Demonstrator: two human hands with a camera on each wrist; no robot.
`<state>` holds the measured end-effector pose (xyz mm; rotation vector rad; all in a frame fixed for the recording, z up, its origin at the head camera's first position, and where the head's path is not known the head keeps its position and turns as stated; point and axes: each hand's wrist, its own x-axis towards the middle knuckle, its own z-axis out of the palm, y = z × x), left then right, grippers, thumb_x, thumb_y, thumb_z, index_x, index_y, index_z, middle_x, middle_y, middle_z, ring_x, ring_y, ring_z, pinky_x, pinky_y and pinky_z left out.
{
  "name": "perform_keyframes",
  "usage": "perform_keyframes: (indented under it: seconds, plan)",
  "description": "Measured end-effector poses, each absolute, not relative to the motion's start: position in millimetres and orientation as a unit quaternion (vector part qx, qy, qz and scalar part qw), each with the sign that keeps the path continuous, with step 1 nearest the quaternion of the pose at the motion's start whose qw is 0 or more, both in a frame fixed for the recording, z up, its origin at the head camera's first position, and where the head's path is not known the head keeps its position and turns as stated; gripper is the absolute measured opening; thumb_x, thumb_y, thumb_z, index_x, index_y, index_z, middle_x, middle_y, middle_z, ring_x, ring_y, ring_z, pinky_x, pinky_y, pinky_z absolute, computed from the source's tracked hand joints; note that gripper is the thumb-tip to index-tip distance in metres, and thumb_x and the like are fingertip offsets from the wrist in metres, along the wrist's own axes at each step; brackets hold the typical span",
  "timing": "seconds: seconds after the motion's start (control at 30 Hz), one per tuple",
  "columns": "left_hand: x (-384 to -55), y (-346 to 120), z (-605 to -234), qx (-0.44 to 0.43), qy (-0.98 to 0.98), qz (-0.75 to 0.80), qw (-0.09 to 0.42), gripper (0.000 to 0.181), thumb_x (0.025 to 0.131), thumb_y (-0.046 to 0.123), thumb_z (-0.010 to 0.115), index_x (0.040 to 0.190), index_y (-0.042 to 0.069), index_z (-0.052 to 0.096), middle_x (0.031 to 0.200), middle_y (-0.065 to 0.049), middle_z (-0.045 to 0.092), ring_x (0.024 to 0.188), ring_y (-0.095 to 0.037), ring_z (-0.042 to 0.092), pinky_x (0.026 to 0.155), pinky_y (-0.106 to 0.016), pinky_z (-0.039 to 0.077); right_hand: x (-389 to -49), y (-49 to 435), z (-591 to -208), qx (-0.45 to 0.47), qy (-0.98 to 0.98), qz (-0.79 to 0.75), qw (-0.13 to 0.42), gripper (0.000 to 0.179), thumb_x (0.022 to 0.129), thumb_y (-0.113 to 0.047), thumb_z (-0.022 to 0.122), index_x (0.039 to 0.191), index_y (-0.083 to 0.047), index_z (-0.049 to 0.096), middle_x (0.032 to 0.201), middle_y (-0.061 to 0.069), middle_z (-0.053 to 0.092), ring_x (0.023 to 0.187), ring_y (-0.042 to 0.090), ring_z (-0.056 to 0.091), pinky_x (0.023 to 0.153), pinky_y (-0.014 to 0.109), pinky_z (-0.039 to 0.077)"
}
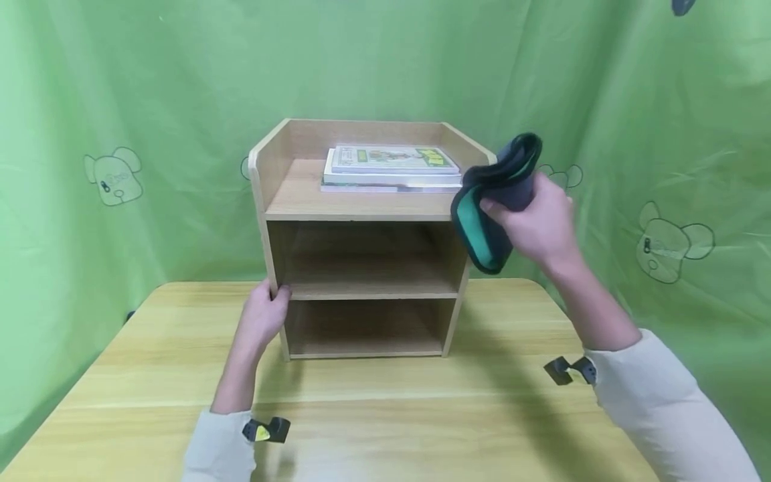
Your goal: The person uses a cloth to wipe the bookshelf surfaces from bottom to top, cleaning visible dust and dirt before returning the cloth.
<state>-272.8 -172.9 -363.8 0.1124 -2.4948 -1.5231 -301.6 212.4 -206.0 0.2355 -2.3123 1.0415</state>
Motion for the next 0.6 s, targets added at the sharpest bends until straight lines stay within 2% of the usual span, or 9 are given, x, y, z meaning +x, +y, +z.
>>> perform_keyframes:
  seconds: [0.1, 0.2, 0.43, 0.6]
  plan:
    - [-273, -172, -364, 0.042, -0.844, -0.524, 0.104, 0.024, 0.105, 0.026, 0.044, 0.094, 0.006, 0.049, 0.073, -0.003, 0.04, 0.067, -0.019, 0.04, 0.058, -0.032, 0.038, -302, 220, -222, 0.105, -0.882, 0.387, 0.247, 0.058, 0.088, -0.029, 0.077, 0.134, 0.0, 0.055, 0.123, 0.026, 0.064, 0.11, 0.043, 0.061, 0.091, 0.062, 0.052]
    - [-274, -172, -366, 0.041, -0.844, -0.525, 0.103, 0.024, 0.106, 0.026, 0.044, 0.102, 0.004, 0.053, 0.074, -0.003, 0.041, 0.067, -0.019, 0.04, 0.059, -0.032, 0.039, -303, 224, -246, 0.113, -0.89, 0.384, 0.218, 0.062, 0.087, -0.027, 0.079, 0.136, -0.001, 0.053, 0.125, 0.026, 0.063, 0.111, 0.045, 0.062, 0.091, 0.063, 0.052]
    - [-274, -171, -367, 0.045, -0.842, -0.53, 0.087, 0.027, 0.106, 0.027, 0.043, 0.11, 0.003, 0.055, 0.075, -0.003, 0.042, 0.067, -0.018, 0.041, 0.059, -0.032, 0.04, -309, 226, -327, 0.132, -0.918, 0.335, 0.166, 0.057, 0.08, -0.022, 0.083, 0.125, 0.002, 0.057, 0.114, 0.026, 0.068, 0.101, 0.043, 0.066, 0.087, 0.058, 0.054]
    - [-273, -172, -365, 0.05, -0.842, -0.531, 0.076, 0.029, 0.107, 0.029, 0.042, 0.111, 0.003, 0.053, 0.075, -0.002, 0.041, 0.064, -0.016, 0.039, 0.055, -0.029, 0.037, -319, 224, -385, 0.132, -0.944, 0.292, 0.079, 0.061, 0.074, -0.024, 0.088, 0.12, 0.003, 0.059, 0.107, 0.022, 0.07, 0.093, 0.037, 0.068, 0.082, 0.051, 0.057]
